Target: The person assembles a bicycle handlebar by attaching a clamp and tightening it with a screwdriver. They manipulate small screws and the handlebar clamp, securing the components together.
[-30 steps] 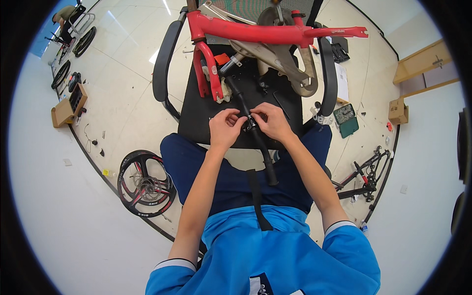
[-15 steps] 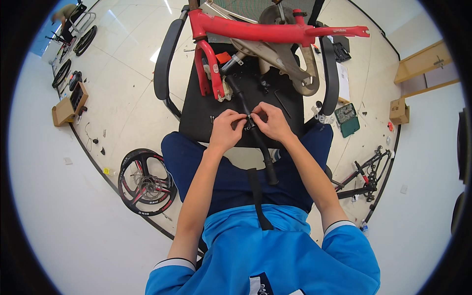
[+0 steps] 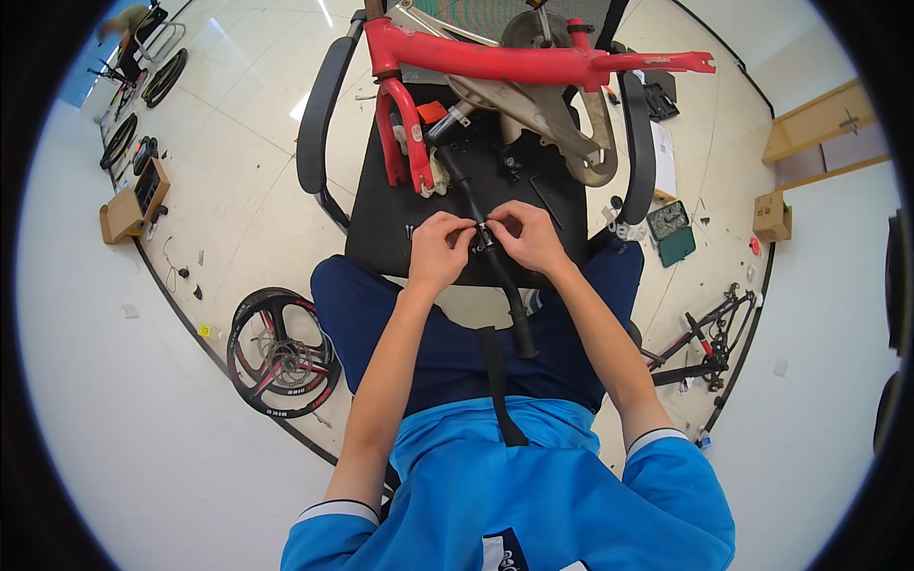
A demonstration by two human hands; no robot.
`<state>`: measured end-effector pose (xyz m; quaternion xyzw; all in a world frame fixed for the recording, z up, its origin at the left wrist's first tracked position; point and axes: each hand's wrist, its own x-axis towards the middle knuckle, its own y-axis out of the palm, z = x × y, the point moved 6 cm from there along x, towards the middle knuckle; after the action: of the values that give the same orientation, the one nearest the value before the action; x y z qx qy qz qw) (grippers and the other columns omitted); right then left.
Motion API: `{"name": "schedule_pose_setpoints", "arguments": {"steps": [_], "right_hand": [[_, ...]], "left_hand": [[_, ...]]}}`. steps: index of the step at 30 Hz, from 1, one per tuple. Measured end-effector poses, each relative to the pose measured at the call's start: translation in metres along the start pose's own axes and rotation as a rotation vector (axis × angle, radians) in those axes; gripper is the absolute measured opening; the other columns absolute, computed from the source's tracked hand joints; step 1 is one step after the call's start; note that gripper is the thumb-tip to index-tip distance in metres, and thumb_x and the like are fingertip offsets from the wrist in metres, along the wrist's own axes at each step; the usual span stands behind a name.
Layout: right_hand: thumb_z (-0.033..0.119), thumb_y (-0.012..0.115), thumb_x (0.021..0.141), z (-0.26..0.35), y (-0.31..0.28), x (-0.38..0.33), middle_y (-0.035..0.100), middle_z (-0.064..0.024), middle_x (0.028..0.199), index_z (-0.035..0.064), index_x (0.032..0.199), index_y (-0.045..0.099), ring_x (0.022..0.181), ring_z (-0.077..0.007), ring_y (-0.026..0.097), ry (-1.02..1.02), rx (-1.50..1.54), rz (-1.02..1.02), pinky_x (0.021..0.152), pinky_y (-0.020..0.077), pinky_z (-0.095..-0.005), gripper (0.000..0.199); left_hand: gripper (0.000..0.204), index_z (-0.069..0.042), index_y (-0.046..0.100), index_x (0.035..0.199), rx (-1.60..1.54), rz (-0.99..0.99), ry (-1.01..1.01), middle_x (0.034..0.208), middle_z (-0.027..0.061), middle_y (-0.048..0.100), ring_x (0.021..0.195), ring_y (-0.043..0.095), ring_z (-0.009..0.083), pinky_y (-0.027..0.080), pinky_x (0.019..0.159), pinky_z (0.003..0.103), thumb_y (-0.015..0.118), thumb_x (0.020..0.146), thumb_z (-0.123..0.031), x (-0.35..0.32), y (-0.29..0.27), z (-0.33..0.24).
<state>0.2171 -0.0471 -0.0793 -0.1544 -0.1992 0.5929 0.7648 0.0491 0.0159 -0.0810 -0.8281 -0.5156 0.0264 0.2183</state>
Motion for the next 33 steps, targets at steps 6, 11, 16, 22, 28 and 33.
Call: {"name": "schedule_pose_setpoints", "arguments": {"steps": [6,11,16,22,28,33], "right_hand": [[0.01,0.074,0.088,0.011,0.001,0.0,0.069,-0.0115,0.085,-0.0002,0.097,0.07,0.068,-0.0213,0.069,0.031,0.034,-0.03,0.065,0.0546,-0.0315,0.014],[0.008,0.072,0.089,0.004,0.0,-0.002,0.071,-0.0121,0.091,-0.0003,0.097,0.072,0.073,-0.0216,0.07,-0.056,-0.008,-0.028,0.069,0.0552,-0.0318,0.012],[0.008,0.07,0.091,-0.009,0.001,-0.002,0.071,-0.0113,0.099,-0.0009,0.102,0.073,0.08,-0.0202,0.07,0.158,0.04,0.044,0.073,0.0554,-0.0314,0.015],[0.011,0.073,0.09,-0.001,-0.002,-0.001,0.07,-0.0121,0.099,-0.0024,0.098,0.072,0.078,-0.0181,0.07,-0.004,0.063,0.035,0.073,0.0553,-0.0295,0.015],[0.008,0.072,0.09,-0.001,0.002,0.0,0.07,-0.0101,0.1,-0.0023,0.101,0.073,0.078,-0.0167,0.07,0.125,0.083,0.022,0.072,0.055,-0.0285,0.015],[0.008,0.075,0.088,-0.017,0.005,0.0,0.07,-0.0093,0.102,-0.0022,0.101,0.073,0.077,-0.0154,0.07,0.059,0.203,0.039,0.071,0.0547,-0.0272,0.016]], "left_hand": [[0.015,-0.002,0.078,0.096,0.019,-0.012,0.025,0.083,0.0067,0.068,0.066,0.062,0.0131,0.049,0.059,0.026,0.079,0.083,-0.01,0.0,0.001,-0.011],[0.02,-0.003,0.077,0.102,0.065,-0.019,-0.046,0.086,0.0067,0.068,0.066,0.062,0.0137,0.049,0.059,0.027,0.078,0.084,-0.01,-0.001,0.004,0.002],[0.016,-0.004,0.078,0.097,0.03,-0.033,0.13,0.084,0.0061,0.068,0.064,0.061,0.0127,0.048,0.058,0.026,0.08,0.082,-0.01,-0.003,0.004,-0.004],[0.015,-0.004,0.078,0.095,0.036,-0.066,-0.024,0.086,0.0057,0.068,0.068,0.061,0.0113,0.046,0.058,0.025,0.08,0.081,-0.008,-0.001,0.002,-0.004],[0.012,-0.003,0.077,0.094,0.04,-0.021,0.124,0.087,0.0065,0.069,0.07,0.063,0.0125,0.048,0.061,0.026,0.078,0.082,-0.006,-0.002,0.007,0.002],[0.01,-0.002,0.076,0.092,0.008,-0.053,0.128,0.087,0.0071,0.069,0.068,0.063,0.0139,0.05,0.062,0.027,0.078,0.083,-0.006,0.003,0.0,-0.014]]}}
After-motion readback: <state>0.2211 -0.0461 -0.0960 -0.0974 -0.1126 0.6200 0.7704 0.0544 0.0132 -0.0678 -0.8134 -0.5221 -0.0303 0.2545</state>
